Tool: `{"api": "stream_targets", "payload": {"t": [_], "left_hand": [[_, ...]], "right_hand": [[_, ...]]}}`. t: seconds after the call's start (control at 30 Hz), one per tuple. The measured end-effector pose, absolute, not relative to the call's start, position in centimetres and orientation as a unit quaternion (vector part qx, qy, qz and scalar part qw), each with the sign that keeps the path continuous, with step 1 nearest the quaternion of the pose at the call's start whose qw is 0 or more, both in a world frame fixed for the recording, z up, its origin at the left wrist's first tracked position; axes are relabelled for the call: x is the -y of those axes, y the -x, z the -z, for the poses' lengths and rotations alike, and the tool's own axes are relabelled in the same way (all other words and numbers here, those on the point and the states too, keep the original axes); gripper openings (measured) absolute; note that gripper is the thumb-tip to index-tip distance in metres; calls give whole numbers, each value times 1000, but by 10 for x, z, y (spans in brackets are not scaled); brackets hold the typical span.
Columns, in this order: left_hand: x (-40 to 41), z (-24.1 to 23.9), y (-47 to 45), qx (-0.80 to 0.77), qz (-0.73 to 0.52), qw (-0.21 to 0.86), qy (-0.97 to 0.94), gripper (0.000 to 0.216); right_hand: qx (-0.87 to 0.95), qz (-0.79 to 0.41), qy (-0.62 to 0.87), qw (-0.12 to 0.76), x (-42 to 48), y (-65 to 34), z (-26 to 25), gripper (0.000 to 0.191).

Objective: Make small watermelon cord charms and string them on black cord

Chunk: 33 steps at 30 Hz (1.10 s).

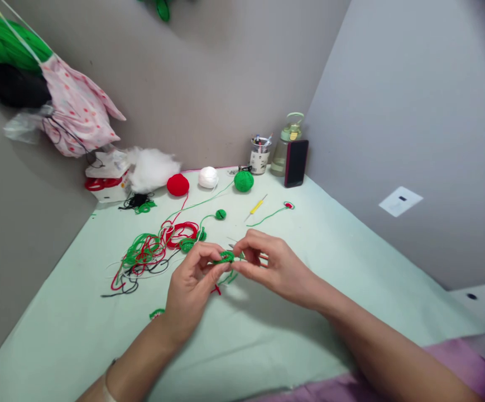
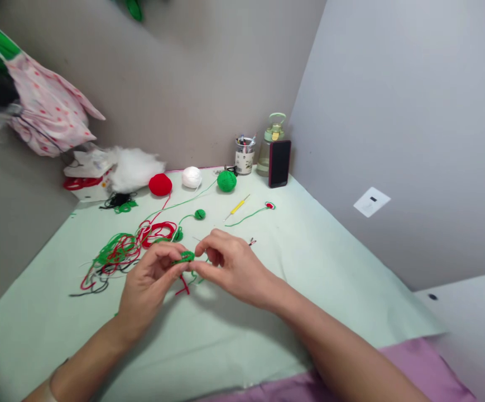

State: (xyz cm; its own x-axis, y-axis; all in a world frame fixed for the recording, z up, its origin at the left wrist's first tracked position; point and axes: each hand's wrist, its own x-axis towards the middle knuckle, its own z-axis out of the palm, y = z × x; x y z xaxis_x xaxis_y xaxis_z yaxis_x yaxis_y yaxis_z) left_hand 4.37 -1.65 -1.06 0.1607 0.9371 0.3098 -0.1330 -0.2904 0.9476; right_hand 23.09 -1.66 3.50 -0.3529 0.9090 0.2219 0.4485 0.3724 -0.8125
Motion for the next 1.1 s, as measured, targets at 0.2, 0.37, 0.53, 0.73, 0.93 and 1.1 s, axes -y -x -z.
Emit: {"api": "stream_targets", "payload": {"t": [0.2,0.37,0.53,0.73,0.93,1.1], "left_hand": [[15,10,-41,-364,-550,457,-596,9],[13,12,-40,-367,-556,433,-607,12],[13,14,-39,-352,-566,425,-612,13],[13,13,-39,-343,-575,411,-619,15],[18,12,-37,-313,-577,347,-670,19],[21,9,-35,-297,-571,294,-706,22]], "right_hand": [[771,-341,423,332,15,-233,-32,16],[778,-336,414,332,14,-239,-37,21],[774,-347,417,327,15,-242,-41,23],[775,-358,407,326,16,-244,-48,27],[785,-346,395,329,15,-249,-49,25],[793,-343,384,324,16,-253,-52,26]]}}
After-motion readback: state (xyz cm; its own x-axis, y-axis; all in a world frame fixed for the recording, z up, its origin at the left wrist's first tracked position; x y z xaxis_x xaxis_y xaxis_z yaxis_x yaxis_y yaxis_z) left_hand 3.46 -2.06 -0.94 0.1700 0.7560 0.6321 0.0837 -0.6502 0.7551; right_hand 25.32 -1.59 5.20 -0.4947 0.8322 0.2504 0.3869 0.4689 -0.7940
